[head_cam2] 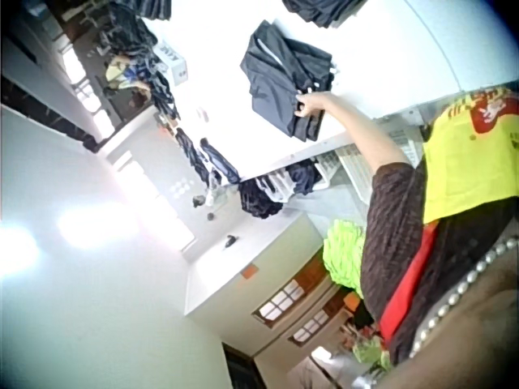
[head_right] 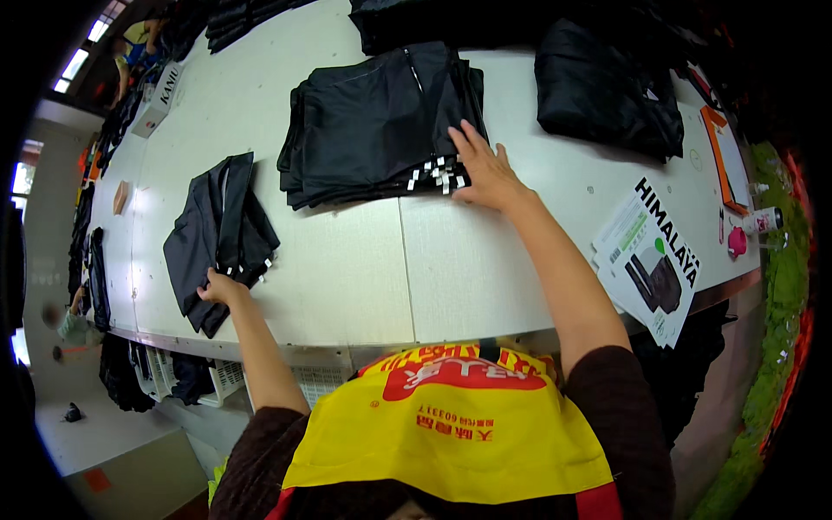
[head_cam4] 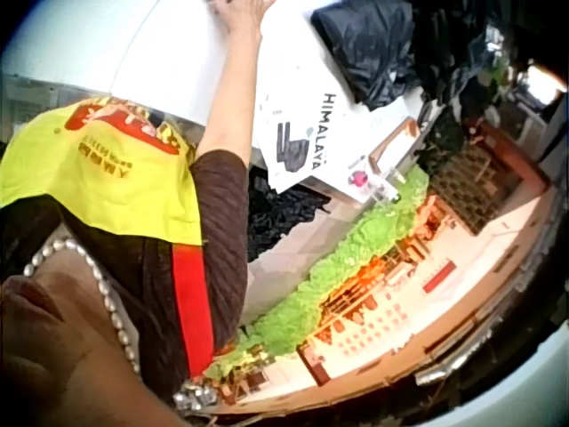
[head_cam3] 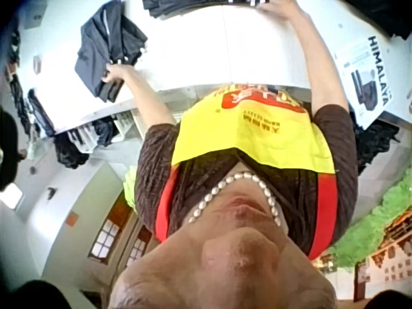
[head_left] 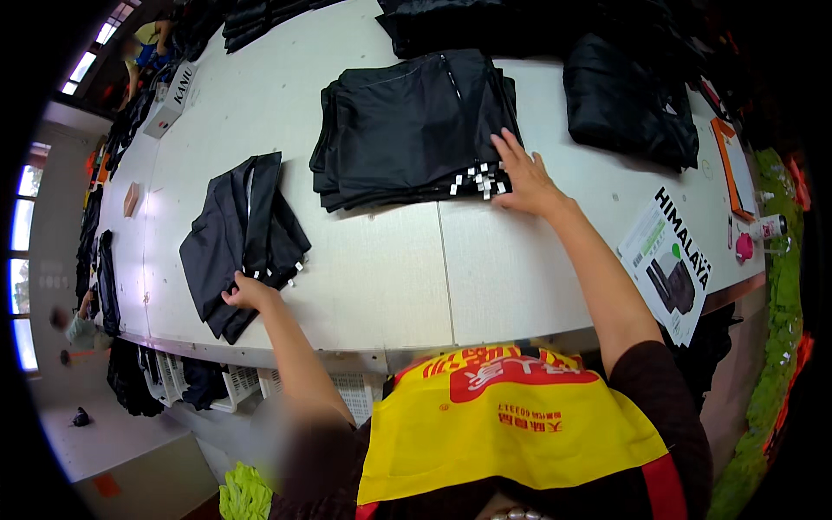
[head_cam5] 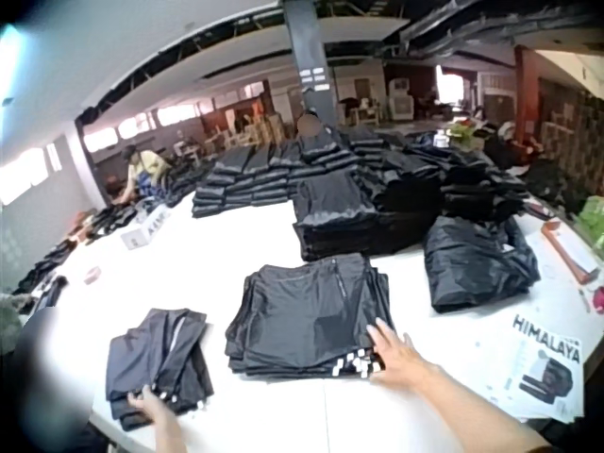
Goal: The person marks tags on folded black garments with a pen, then inserts paper inserts into each garment and stacks them on a table. The person handles the garments one at a time, placing each completed unit into a growing pile.
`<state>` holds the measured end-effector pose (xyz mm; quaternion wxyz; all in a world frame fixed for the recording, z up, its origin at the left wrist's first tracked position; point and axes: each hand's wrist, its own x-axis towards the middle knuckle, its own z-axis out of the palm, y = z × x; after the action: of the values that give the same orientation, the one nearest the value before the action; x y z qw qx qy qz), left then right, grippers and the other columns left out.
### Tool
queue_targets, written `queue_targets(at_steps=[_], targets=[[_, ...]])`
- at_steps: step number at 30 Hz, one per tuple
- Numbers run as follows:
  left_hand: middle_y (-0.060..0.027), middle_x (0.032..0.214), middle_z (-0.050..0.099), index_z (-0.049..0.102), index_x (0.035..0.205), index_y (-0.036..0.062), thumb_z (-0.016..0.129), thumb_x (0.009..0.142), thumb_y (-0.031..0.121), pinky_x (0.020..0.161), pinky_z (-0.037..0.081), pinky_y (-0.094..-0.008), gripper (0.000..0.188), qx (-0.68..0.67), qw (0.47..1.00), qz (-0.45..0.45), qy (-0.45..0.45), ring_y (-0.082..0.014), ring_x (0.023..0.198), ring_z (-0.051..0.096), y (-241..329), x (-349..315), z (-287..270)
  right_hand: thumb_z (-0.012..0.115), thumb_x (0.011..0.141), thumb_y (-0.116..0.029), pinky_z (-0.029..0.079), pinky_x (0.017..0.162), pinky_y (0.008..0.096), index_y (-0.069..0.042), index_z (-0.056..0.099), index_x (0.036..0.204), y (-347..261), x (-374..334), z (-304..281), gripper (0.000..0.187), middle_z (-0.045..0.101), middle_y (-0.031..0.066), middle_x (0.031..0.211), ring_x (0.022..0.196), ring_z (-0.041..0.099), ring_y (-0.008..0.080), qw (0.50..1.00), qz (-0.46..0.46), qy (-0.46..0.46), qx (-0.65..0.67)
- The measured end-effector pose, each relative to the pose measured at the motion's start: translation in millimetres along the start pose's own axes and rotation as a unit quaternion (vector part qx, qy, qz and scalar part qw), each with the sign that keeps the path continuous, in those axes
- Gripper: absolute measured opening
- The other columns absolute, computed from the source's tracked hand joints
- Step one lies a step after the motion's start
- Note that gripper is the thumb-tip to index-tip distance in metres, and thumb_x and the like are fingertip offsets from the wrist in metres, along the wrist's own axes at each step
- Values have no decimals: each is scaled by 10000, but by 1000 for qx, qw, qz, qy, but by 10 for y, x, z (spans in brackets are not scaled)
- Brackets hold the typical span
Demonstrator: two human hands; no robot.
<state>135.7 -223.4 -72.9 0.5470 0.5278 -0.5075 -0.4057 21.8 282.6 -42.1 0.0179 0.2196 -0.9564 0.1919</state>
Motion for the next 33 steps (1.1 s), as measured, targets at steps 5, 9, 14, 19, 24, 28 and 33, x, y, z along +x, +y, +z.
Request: queue_targets(at_steps=[5,9,14,19,24,28,33], targets=[[-103,1085,593,579,1105,1,616,814,35,853,433,-304,295,7,877,223,-425,-200,1005,538,175,-1167,-4,644,825,-241,448,868,294,-10,463,1244,358,-88,-152,511,539,131,1153,1046,535,196,933,137,111,312],[-103,1033,610,611,1054,45,702,731,56,900,412,-365,335,-7,692,446,-568,-277,1024,542,517,-2198,247,581,881,-296,443,668,229,7,585,1065,195,-78,-201,355,621,59,867,728,567,108,882,267,48,386],[-124,1119,596,583,1136,37,714,737,169,912,424,-377,440,-23,601,400,-692,-302,1089,524,614,-2809,530,628,842,-317,415,548,230,-20,612,911,116,170,-263,305,588,22,766,603,503,87,851,327,-74,403],[-114,1138,600,641,1083,64,665,801,186,902,433,-337,308,20,581,366,-727,-269,1077,537,561,-2870,715,648,829,-308,329,474,202,-77,582,807,99,357,-302,241,506,-30,674,554,416,53,810,356,-102,454],[-110,991,652,672,966,47,614,843,170,830,459,-335,183,-4,621,328,-712,-269,952,590,496,-2892,810,639,833,-312,323,484,227,-82,567,719,147,504,-362,267,503,-22,652,543,410,67,883,283,-133,349],[-95,857,662,668,881,52,592,854,205,717,478,-357,173,5,675,323,-664,-279,827,614,399,-2943,840,594,828,-406,449,633,309,-26,627,819,70,440,-436,382,619,86,719,673,577,215,958,240,-36,150],[-90,845,663,667,875,61,590,858,245,679,483,-352,200,41,716,277,-639,-279,786,628,393,-2973,829,673,743,-123,457,854,339,-76,507,1230,30,320,-425,517,537,111,1175,1016,535,266,994,3,89,60]])
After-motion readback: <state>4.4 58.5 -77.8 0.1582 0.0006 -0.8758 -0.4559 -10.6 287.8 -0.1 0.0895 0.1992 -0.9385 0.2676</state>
